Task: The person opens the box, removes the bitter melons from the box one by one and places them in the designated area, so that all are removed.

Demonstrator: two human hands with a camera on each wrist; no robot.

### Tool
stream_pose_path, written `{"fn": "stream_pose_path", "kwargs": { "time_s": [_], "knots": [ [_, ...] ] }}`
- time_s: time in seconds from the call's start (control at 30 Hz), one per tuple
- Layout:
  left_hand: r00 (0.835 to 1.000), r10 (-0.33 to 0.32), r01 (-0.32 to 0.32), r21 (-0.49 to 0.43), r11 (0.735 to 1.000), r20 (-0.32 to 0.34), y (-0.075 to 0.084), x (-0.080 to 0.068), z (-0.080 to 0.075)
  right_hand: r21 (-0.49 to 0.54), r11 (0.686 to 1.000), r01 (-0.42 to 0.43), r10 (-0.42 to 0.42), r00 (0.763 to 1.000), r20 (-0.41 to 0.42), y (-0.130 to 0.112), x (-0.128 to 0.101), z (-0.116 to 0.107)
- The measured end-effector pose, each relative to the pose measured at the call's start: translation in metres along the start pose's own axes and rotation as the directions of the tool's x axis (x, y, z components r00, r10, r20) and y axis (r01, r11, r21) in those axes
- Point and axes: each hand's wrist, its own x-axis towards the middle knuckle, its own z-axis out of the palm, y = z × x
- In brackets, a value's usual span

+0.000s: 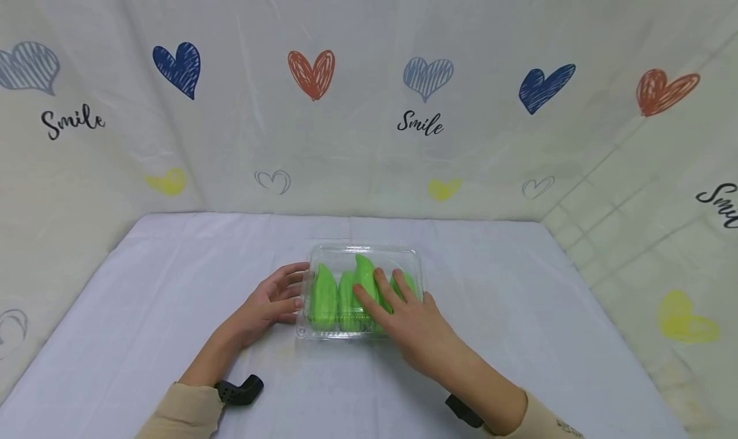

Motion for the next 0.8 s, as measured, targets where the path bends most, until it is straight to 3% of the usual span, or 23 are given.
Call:
{"fn": "stream_pose_path", "kwargs": {
  "time_s": [0.17, 0.4, 0.63, 0.8],
  "knots": [
    [1.0, -0.005, 0.005, 0.022, 1.0, -0.014, 0.0027, -0.0004, 0.002, 0.03, 0.999, 0.023, -0.023, 0.999, -0.024, 0.0044, -0.0031, 0.0008],
    [1.0, 0.019, -0.019, 0.019, 1.0, 0.009, 0.0009, -0.001, 0.0008, 0.006, 0.997, 0.078, -0.076, 0.984, -0.159, 0.0092, -0.0086, 0.0042],
    [1.0, 0.017, -0.017, 0.035, 0.999, 0.01, -0.0035, -0.0004, -0.002, -0.006, 0.999, 0.032, -0.033, 0.992, -0.118, 0.0092, -0.0082, 0.0018],
    [0.997, 0.035, -0.04, 0.074, 0.996, 0.065, -0.0038, -0.0002, -0.0033, -0.007, 1.0, 0.002, -0.003, 0.993, -0.117, 0.0104, -0.0066, 0.0034]
  ]
}}
